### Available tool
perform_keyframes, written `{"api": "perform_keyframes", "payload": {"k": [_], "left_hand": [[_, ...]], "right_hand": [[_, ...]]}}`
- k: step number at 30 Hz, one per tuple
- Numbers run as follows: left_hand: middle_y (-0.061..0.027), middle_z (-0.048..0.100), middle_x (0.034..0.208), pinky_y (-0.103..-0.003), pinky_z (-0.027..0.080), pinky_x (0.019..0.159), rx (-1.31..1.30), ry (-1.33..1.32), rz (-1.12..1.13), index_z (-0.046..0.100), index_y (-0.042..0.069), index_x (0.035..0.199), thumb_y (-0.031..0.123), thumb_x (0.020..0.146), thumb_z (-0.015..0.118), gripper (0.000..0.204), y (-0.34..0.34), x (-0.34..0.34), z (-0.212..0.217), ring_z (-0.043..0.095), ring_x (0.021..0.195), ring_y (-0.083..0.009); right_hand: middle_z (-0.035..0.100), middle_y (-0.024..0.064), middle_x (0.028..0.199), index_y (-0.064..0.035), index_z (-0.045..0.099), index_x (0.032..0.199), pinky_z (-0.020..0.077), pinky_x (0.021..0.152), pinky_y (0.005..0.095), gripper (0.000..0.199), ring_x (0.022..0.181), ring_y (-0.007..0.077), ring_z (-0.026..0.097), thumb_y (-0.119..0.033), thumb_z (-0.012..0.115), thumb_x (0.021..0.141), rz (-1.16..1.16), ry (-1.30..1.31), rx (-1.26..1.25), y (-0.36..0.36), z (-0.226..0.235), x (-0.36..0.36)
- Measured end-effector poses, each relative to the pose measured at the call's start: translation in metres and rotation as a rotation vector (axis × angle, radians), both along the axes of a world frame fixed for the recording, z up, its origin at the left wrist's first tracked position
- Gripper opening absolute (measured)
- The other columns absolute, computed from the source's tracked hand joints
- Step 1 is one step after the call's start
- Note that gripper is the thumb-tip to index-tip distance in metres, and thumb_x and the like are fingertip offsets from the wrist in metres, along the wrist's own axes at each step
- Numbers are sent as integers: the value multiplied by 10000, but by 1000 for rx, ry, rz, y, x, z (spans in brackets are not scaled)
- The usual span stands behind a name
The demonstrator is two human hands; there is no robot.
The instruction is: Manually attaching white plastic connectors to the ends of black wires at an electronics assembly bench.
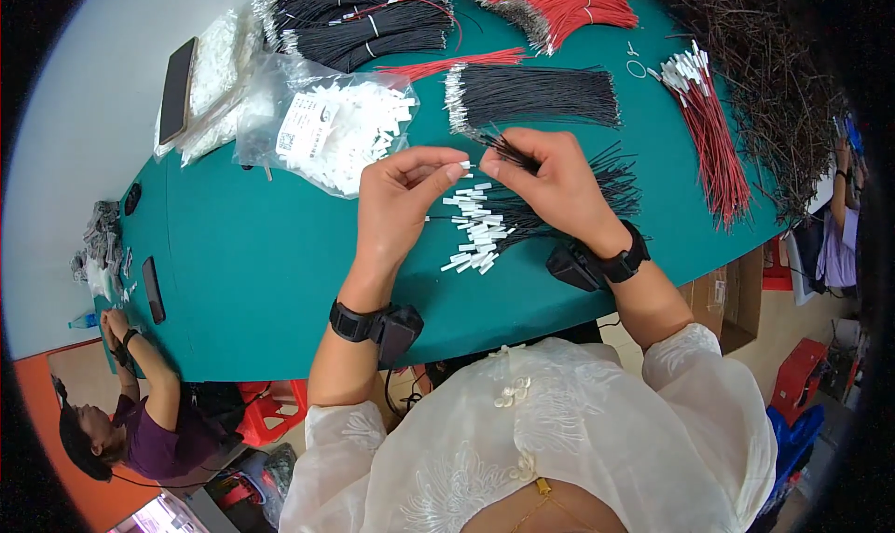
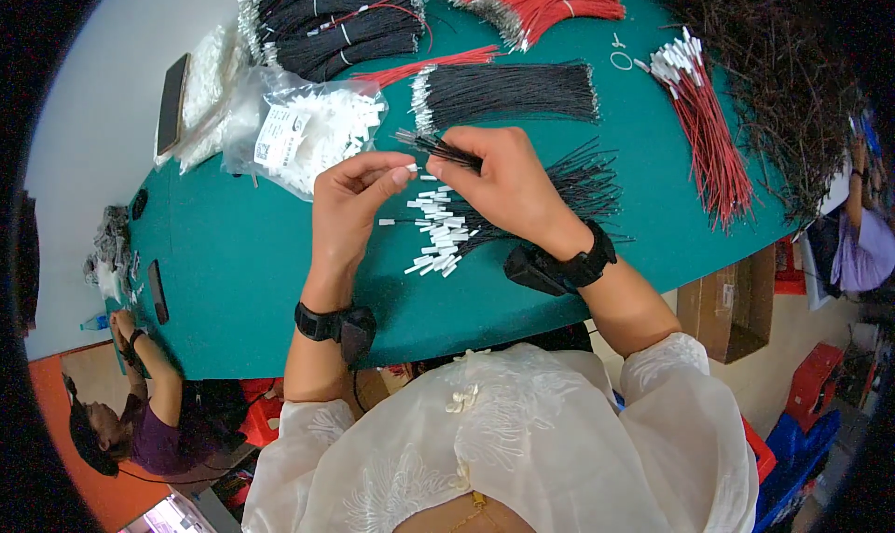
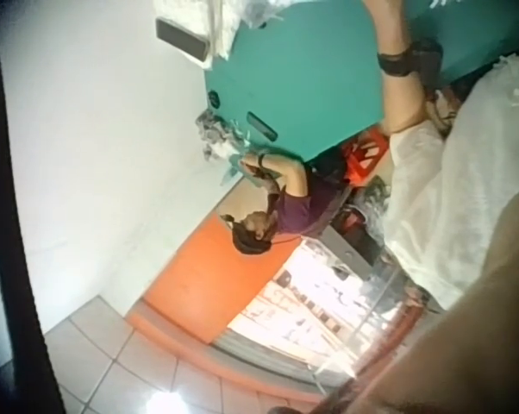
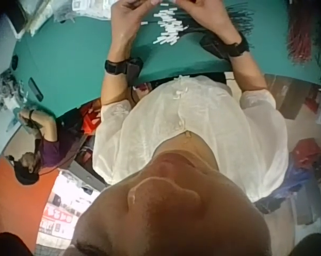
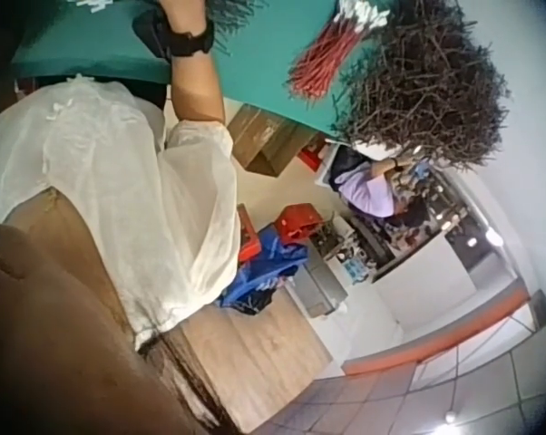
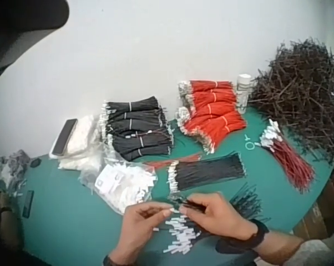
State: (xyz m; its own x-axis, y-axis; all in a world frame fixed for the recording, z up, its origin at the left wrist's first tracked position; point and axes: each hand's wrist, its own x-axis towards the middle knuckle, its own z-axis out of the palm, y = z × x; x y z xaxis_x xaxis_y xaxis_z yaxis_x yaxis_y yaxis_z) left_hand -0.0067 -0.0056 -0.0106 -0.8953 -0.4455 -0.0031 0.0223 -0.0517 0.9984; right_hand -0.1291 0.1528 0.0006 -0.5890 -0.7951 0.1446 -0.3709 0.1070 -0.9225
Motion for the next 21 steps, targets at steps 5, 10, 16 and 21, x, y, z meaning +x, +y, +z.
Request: {"api": "perform_keyframes", "payload": {"k": [5,10,16,21], "left_hand": [[-61,713,855,-201,497,700,1,-15,27,714,-18,982,11,852,687,136,2,0,-2,646,772,-73],[-59,713,853,-205,497,698,-31,-30,29,717,-12,976,18,845,700,135,3,0,-2,646,769,-74],[-54,713,846,-208,495,695,-86,-34,25,718,-13,967,23,844,703,129,3,0,0,642,766,-70],[-53,714,842,-208,494,691,-25,-43,18,716,-16,966,23,846,701,127,2,0,-3,640,765,-67]], "right_hand": [[542,48,665,58,609,875,371,549,257,195,660,47,423,-116,693,857,-4,13,-7,-1,-2,1],[541,58,663,62,605,874,372,546,256,198,659,47,425,-114,694,856,-33,30,-4,-1,-3,1],[531,59,660,61,604,872,374,544,255,190,658,47,423,-107,691,858,-23,27,12,-1,-2,3],[516,52,648,62,596,859,369,533,260,192,647,49,413,-106,689,859,-28,45,0,-1,0,5]]}}
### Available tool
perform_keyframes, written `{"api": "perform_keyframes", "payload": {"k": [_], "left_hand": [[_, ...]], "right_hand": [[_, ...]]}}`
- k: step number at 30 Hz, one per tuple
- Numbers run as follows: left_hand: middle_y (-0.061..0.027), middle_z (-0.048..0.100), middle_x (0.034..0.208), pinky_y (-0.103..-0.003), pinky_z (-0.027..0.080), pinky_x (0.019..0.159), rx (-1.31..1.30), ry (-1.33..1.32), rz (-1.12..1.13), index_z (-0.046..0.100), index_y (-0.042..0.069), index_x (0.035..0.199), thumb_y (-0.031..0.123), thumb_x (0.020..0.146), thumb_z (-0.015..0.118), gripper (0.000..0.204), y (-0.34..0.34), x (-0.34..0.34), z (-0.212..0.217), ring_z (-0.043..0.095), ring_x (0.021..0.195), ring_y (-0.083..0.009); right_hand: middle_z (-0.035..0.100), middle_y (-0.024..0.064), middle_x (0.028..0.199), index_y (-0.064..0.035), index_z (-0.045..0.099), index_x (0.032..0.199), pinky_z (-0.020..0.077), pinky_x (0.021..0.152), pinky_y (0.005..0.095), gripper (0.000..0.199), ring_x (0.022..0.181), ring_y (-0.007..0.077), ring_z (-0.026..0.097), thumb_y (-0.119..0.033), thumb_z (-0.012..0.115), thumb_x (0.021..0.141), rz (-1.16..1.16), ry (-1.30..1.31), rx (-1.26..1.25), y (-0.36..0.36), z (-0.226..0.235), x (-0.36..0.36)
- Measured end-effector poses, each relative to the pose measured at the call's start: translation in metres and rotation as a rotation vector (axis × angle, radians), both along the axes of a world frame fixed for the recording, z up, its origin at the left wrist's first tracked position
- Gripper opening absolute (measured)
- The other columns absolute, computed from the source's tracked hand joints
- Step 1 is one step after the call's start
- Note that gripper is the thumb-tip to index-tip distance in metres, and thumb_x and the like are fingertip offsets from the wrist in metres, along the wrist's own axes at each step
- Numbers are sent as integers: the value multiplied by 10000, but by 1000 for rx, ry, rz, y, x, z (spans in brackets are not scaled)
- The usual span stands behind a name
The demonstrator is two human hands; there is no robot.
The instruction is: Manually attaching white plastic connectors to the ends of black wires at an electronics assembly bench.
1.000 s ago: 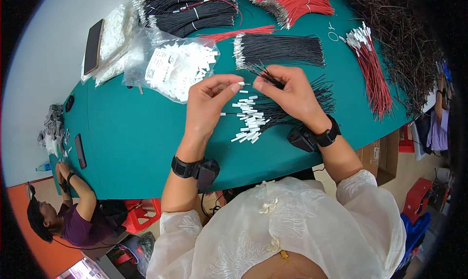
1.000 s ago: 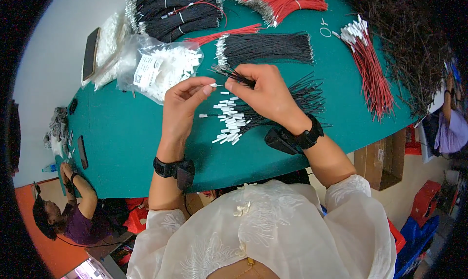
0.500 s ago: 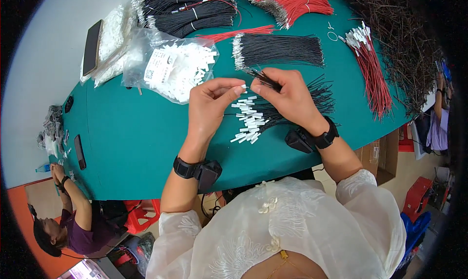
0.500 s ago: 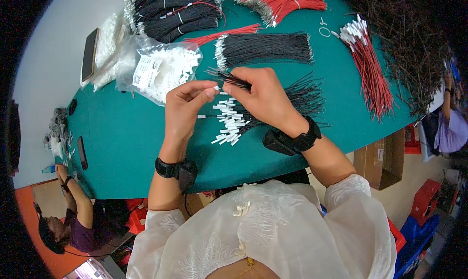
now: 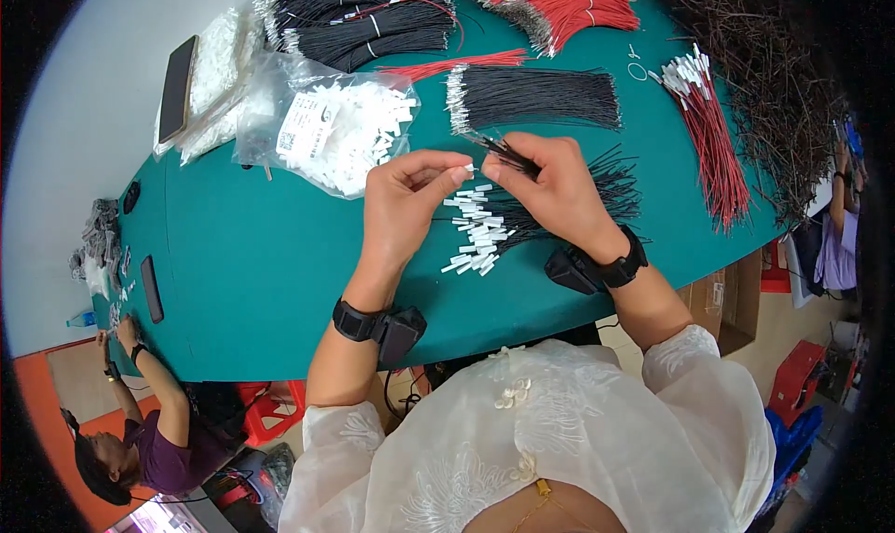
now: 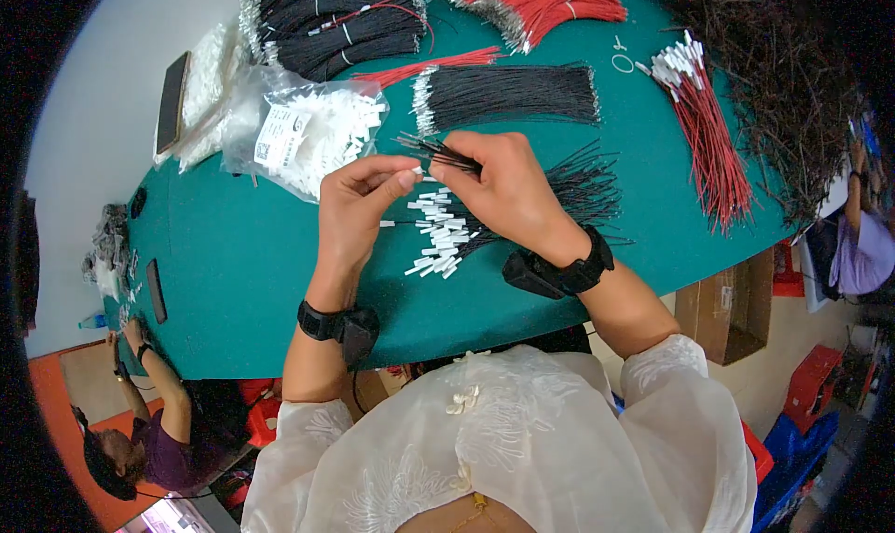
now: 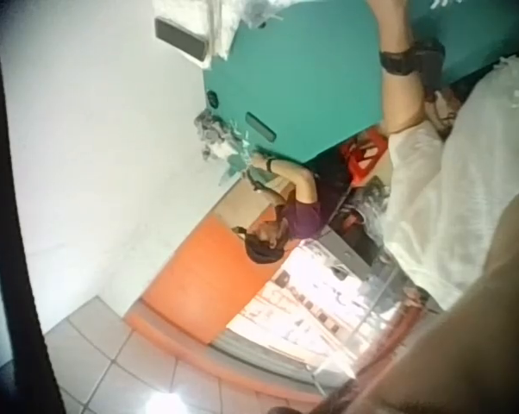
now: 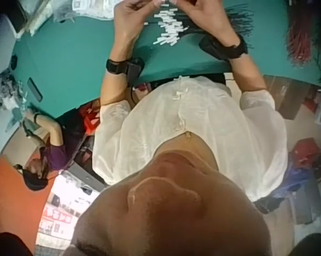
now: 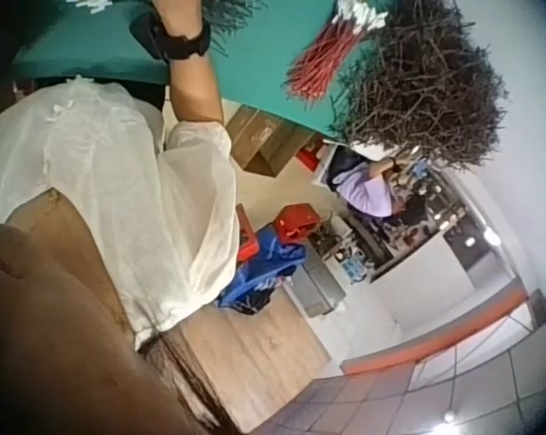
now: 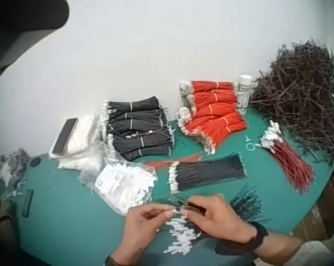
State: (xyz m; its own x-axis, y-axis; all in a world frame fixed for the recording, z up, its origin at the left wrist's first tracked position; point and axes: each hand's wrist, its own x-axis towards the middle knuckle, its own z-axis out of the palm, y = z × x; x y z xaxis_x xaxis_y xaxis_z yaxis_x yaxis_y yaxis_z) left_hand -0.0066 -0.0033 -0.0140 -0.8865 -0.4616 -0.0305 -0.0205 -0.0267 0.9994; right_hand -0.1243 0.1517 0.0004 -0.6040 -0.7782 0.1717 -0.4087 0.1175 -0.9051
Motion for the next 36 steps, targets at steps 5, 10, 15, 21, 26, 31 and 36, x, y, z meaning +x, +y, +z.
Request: {"api": "perform_keyframes", "payload": {"k": [5,10,15,21,26,31,36], "left_hand": [[-55,715,846,-206,492,687,3,24,12,717,-13,971,27,847,703,132,3,-1,-1,638,763,-64],[-56,716,850,-202,488,678,-2,-5,-1,717,-13,975,34,846,707,137,5,0,-1,636,757,-62],[-52,715,832,-205,482,657,29,16,18,718,-7,969,46,840,717,139,10,-2,1,628,729,-54],[-47,694,820,-234,481,636,-192,-29,19,713,10,927,46,827,714,106,-3,-3,-6,620,718,-84],[-44,672,897,-253,466,652,-572,-26,-109,696,24,926,46,816,699,112,-5,-2,-20,610,767,-116],[-98,661,901,-319,484,624,-604,-72,0,689,27,882,49,778,705,108,-16,-3,-6,621,710,-232],[-103,647,912,-369,485,685,-951,-76,240,696,41,895,65,773,703,125,-55,-3,-18,600,785,-275]], "right_hand": [[500,52,636,62,581,835,359,518,265,207,634,55,404,-112,691,858,-21,-1,-35,0,-4,-3],[497,48,639,60,576,831,356,518,265,210,636,57,400,-116,687,861,9,11,5,0,4,1],[506,61,636,60,576,835,360,519,269,196,631,52,428,-109,668,870,9,4,-4,0,-2,-4],[515,68,629,40,602,855,372,519,280,174,583,90,477,-115,573,927,65,13,75,1,4,-10],[524,68,631,35,614,882,369,512,289,193,551,123,462,-126,532,950,-44,345,-139,-6,-15,-17],[518,97,622,43,607,876,340,497,298,201,525,130,418,-138,554,943,-73,152,-56,-2,-3,-11],[501,110,607,36,610,851,318,489,303,204,515,132,387,-148,580,934,-25,153,-14,-4,2,-6]]}}
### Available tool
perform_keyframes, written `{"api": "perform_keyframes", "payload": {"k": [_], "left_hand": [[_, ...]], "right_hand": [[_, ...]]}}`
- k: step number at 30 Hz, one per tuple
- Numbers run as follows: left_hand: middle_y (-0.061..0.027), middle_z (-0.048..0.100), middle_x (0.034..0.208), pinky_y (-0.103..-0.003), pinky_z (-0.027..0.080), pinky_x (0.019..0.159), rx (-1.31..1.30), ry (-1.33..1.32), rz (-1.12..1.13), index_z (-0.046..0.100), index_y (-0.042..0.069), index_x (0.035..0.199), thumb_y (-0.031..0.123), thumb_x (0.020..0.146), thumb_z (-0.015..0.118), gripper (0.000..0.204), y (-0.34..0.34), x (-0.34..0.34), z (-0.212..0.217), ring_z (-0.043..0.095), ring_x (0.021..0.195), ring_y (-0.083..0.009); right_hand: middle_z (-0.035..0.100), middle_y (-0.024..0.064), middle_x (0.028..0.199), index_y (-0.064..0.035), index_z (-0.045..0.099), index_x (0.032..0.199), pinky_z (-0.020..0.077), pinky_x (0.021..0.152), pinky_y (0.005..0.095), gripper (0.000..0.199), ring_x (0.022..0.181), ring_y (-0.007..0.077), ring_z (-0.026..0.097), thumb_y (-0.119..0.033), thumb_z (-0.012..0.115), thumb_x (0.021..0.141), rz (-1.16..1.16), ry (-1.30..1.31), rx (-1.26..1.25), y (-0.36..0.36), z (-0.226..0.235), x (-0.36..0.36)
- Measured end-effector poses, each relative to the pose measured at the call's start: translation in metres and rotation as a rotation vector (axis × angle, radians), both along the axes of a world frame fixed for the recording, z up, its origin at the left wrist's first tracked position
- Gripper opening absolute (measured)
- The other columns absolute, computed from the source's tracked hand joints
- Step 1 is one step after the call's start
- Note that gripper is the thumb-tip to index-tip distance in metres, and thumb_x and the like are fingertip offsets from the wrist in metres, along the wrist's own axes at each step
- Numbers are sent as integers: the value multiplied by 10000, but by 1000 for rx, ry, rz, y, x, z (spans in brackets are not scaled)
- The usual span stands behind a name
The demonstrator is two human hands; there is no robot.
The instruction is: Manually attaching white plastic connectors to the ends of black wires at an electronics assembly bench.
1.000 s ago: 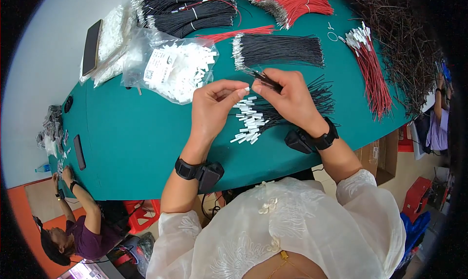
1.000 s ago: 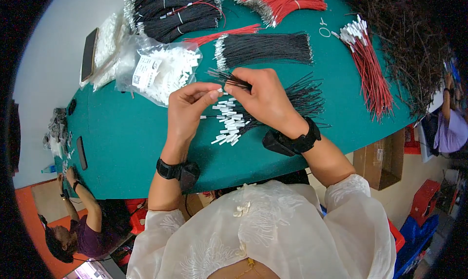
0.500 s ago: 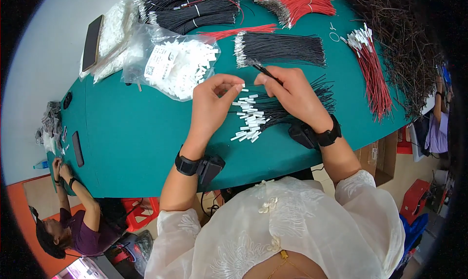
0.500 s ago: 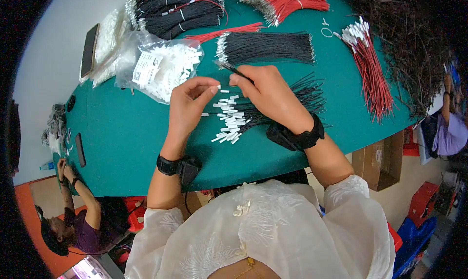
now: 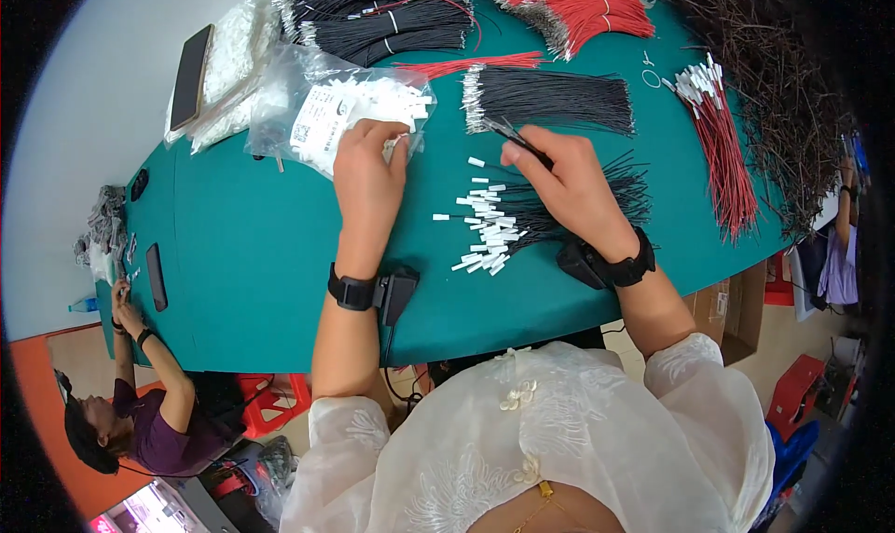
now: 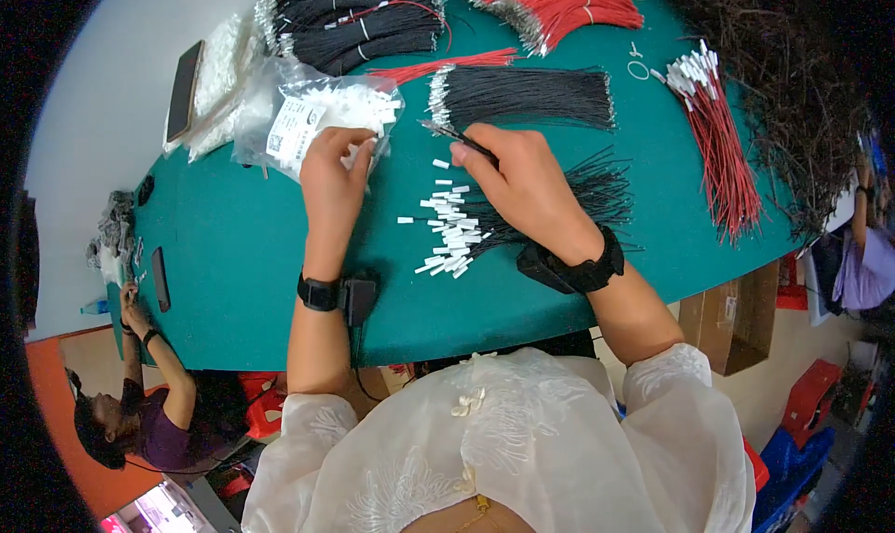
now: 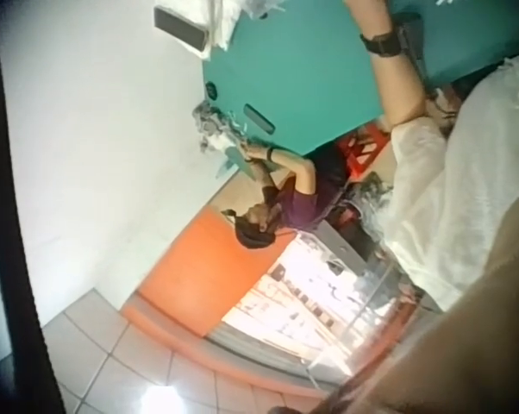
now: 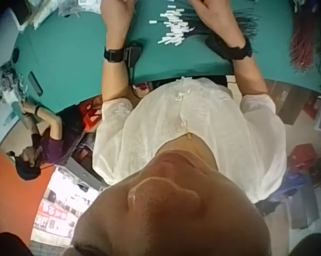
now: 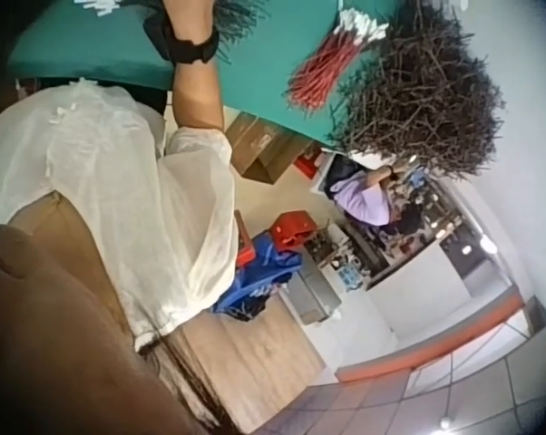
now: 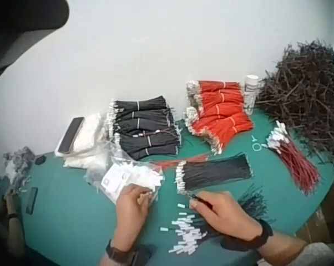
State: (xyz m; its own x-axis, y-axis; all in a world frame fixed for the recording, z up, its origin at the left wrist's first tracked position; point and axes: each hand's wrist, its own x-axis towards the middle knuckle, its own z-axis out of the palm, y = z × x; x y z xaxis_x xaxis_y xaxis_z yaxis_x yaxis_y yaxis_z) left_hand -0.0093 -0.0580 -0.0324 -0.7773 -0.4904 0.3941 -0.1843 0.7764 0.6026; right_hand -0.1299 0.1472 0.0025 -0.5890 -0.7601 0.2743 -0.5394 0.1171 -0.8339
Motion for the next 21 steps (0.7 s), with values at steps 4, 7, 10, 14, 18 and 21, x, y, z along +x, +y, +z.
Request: {"api": "perform_keyframes", "payload": {"k": [4,7,10,14,18,21], "left_hand": [[-103,629,885,-394,478,727,-312,-53,83,698,49,893,66,775,698,119,-2,-6,-6,580,834,-292],[-105,617,869,-403,474,742,-375,-131,144,694,50,879,63,775,698,105,1,-8,-7,570,857,-300],[-109,622,890,-397,479,741,-359,-155,121,682,40,844,72,763,712,92,0,-8,-6,576,857,-295],[-115,621,903,-395,480,750,148,-18,45,673,26,829,84,757,721,105,13,-5,8,577,862,-295],[-114,620,897,-393,482,737,59,3,60,668,17,824,76,758,717,102,18,-2,10,590,852,-286],[-107,620,882,-392,482,718,-203,-17,64,668,20,827,61,761,709,88,10,-6,-2,598,838,-281]], "right_hand": [[489,114,600,33,614,841,314,487,305,203,515,132,370,-151,599,926,26,-26,9,0,0,1],[482,112,603,34,609,843,313,489,303,203,522,133,360,-153,606,924,32,-44,4,0,-2,1],[476,107,613,37,597,853,314,495,299,206,534,134,348,-156,609,925,36,-52,-17,1,-2,2],[481,88,634,36,577,872,318,506,289,201,564,117,342,-155,608,928,9,-109,-12,0,0,3],[484,61,650,38,566,890,320,513,279,203,590,98,339,-156,609,930,28,-173,-28,0,-5,0],[475,48,644,38,565,877,314,513,274,206,601,85,337,-156,611,929,66,-142,-8,0,-7,0]]}}
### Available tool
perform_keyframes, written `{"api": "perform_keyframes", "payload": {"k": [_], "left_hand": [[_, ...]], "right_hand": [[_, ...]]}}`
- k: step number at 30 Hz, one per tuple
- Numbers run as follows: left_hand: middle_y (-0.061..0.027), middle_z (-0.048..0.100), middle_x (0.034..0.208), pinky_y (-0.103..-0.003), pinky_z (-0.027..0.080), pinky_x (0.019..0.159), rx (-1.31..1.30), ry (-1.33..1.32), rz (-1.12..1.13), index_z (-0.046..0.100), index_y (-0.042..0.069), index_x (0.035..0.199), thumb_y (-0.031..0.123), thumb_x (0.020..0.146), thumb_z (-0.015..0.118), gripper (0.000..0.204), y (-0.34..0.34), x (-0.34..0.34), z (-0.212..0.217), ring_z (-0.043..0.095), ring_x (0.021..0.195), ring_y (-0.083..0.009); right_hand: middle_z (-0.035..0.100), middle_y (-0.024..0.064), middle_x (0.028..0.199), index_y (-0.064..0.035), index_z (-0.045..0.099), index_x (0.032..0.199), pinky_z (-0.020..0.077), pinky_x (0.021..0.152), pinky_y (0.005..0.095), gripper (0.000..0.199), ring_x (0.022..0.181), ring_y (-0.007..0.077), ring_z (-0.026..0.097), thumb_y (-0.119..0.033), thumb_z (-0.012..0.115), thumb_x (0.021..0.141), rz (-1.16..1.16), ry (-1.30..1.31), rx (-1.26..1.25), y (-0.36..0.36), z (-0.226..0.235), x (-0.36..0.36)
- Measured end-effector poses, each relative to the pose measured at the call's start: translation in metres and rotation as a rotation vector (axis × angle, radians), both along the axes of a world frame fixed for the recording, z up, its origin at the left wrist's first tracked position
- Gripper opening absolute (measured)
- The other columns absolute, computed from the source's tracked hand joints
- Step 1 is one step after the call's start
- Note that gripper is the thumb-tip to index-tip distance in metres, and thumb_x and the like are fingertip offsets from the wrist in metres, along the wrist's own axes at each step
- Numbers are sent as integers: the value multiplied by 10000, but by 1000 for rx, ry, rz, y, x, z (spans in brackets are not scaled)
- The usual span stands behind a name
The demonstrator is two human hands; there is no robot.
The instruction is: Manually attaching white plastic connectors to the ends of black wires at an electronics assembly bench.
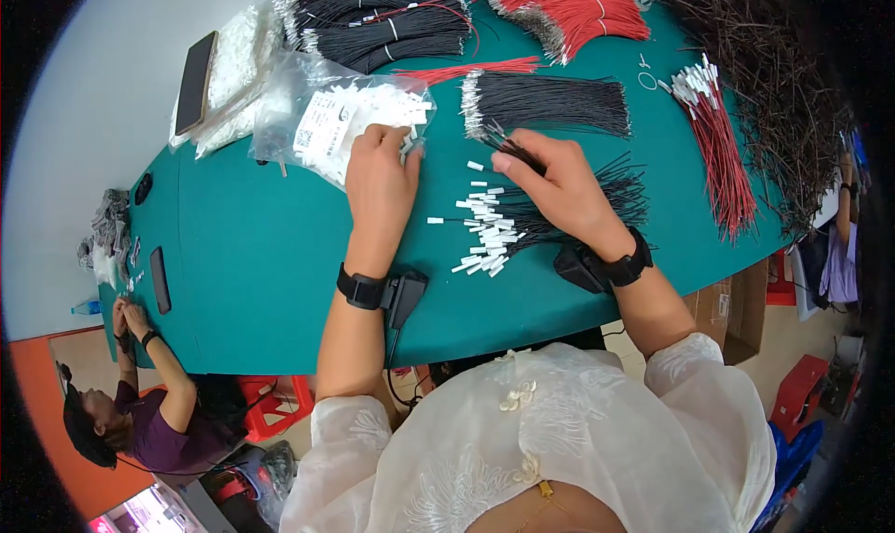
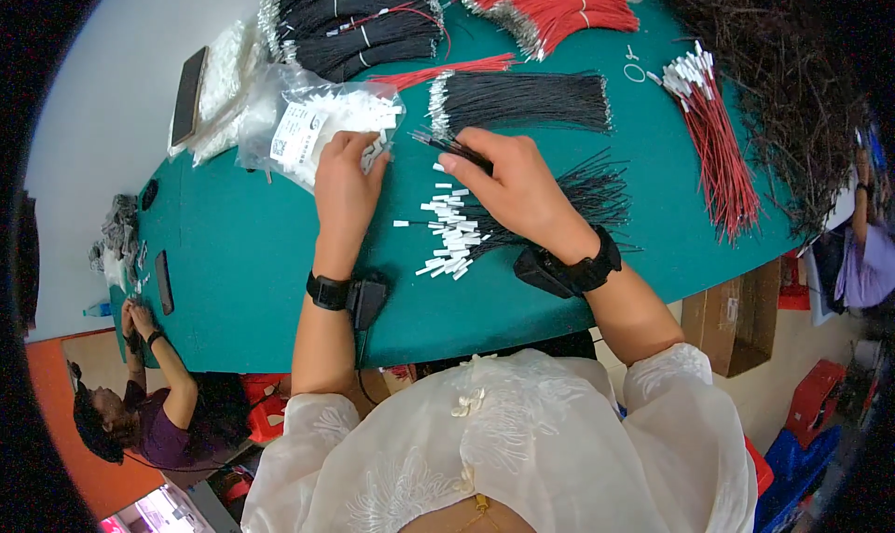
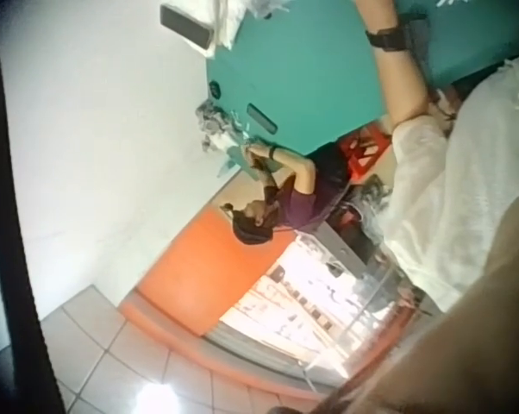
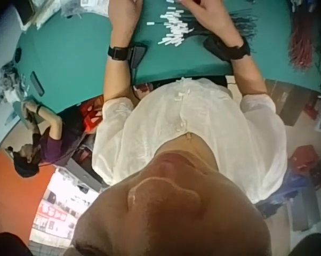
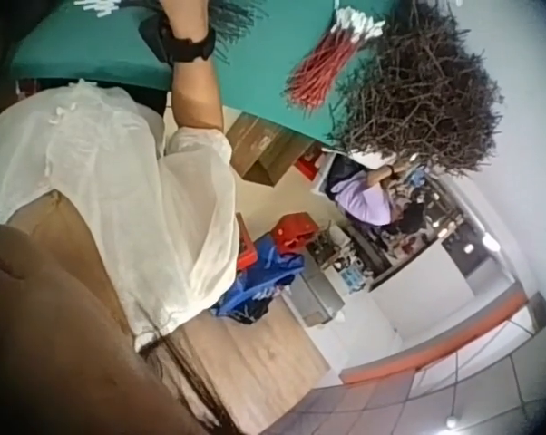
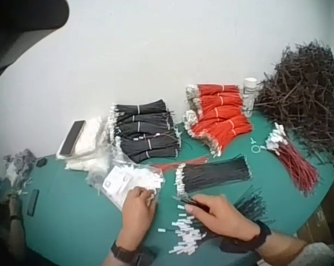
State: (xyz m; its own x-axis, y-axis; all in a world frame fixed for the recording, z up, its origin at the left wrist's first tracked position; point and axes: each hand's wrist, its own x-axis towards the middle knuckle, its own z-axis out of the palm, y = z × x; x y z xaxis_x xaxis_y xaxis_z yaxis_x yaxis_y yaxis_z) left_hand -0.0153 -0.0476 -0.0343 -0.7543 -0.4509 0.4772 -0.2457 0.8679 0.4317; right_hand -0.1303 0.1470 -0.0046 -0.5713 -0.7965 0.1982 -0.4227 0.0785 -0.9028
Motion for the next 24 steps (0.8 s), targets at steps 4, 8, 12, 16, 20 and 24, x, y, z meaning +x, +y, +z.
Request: {"api": "perform_keyframes", "payload": {"k": [4,8,12,16,20,24], "left_hand": [[-99,620,877,-392,484,708,-75,-64,-9,676,29,840,53,763,706,86,-8,2,-9,601,833,-283],[-96,620,882,-395,487,717,25,-68,0,687,40,853,66,763,709,96,-5,4,-2,592,843,-295],[-92,620,885,-395,491,726,41,-29,35,690,46,848,76,763,709,91,-7,8,2,584,850,-298],[-85,618,875,-393,497,721,-74,-80,25,688,53,844,72,764,702,83,-9,12,1,587,849,-293],[-82,613,864,-393,501,715,-121,-139,28,686,61,853,70,766,695,88,-9,11,3,590,847,-288],[-83,608,849,-398,502,708,-103,-159,30,676,65,843,76,770,690,75,-9,12,3,591,846,-290]], "right_hand": [[475,38,645,35,559,855,308,517,265,213,596,81,344,-157,612,930,23,3,28,0,0,1],[444,23,635,25,557,869,298,511,265,198,582,73,345,-156,607,933,31,5,29,1,-2,-1],[396,5,626,16,539,874,286,503,270,194,567,67,332,-157,600,937,5,-17,-32,-1,3,4],[365,-4,630,5,511,862,279,504,273,200,579,66,313,-159,595,941,-9,-115,-15,0,0,4],[378,-7,634,3,490,825,280,511,270,223,594,67,312,-157,593,942,2,-66,-23,-2,-3,2],[380,-10,639,5,489,815,278,515,268,230,603,67,310,-154,603,936,0,27,-6,-2,-2,4]]}}
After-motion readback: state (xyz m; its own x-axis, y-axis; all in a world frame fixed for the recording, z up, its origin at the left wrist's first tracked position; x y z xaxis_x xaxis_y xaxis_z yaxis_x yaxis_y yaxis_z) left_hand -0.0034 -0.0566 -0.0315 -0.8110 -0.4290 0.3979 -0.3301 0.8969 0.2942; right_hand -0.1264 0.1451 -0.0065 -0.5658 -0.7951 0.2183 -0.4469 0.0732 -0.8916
